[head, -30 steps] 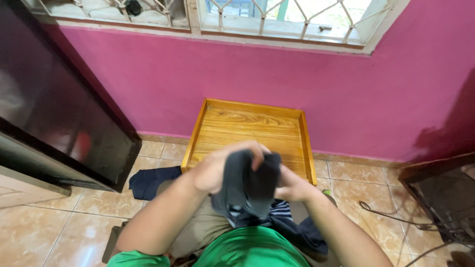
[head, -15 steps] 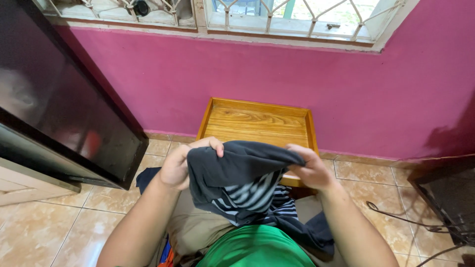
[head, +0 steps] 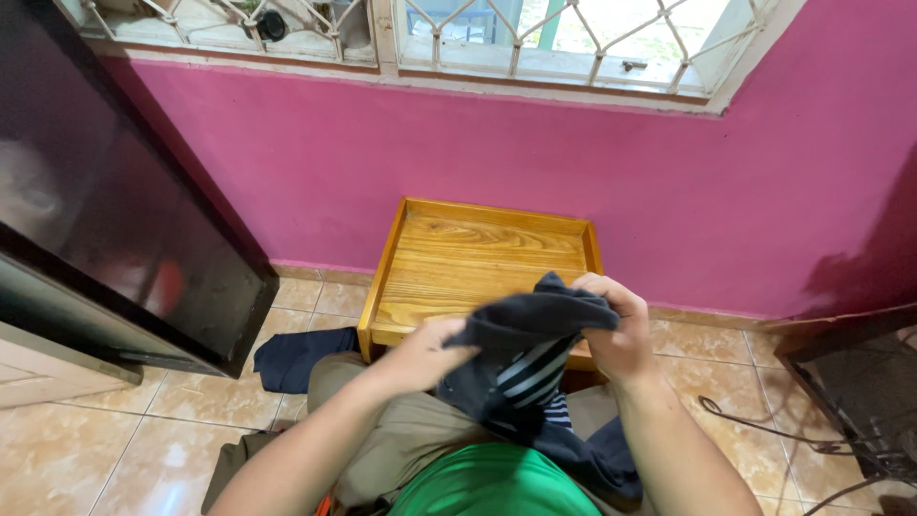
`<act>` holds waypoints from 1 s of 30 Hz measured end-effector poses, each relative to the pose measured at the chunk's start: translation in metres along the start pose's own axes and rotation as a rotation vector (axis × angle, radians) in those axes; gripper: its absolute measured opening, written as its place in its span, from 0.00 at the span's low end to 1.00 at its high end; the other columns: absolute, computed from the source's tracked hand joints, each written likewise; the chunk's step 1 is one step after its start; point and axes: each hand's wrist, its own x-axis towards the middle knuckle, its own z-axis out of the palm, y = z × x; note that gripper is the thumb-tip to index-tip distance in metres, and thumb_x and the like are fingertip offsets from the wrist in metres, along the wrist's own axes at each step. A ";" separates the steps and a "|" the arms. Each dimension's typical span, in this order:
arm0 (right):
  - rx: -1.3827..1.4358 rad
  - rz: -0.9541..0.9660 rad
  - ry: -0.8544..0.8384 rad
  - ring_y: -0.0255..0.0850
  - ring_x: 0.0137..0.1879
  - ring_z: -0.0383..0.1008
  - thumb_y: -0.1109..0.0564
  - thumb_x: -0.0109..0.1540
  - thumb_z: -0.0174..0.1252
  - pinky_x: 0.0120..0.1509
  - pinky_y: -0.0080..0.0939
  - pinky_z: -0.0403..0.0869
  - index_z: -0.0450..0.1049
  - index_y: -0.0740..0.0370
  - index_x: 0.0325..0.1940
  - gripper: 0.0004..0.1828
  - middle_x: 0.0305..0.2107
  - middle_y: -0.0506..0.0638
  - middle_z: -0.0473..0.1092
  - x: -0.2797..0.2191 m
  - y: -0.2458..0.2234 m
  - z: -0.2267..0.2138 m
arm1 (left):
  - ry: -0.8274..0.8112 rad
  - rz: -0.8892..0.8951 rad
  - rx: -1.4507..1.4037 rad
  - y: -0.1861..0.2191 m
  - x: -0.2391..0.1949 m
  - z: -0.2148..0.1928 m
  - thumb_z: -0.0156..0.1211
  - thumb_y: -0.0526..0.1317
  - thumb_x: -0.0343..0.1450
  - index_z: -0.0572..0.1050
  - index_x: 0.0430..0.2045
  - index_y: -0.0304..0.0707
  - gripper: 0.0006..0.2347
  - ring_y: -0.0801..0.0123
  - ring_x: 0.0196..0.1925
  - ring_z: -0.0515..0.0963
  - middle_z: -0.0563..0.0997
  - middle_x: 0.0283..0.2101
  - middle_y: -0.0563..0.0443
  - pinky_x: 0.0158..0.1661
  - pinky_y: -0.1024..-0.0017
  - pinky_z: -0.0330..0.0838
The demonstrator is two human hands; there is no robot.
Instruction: The person is folding various shirts on a small wooden table and stacking them.
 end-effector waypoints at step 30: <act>-0.701 0.428 -0.566 0.37 0.25 0.63 0.53 0.57 0.68 0.31 0.42 0.67 0.74 0.58 0.26 0.11 0.16 0.45 0.66 0.066 -0.041 -0.052 | 0.741 0.479 0.471 0.123 -0.024 -0.197 0.48 0.21 0.73 0.77 0.48 0.31 0.14 0.65 0.46 0.74 0.77 0.42 0.45 0.51 0.67 0.72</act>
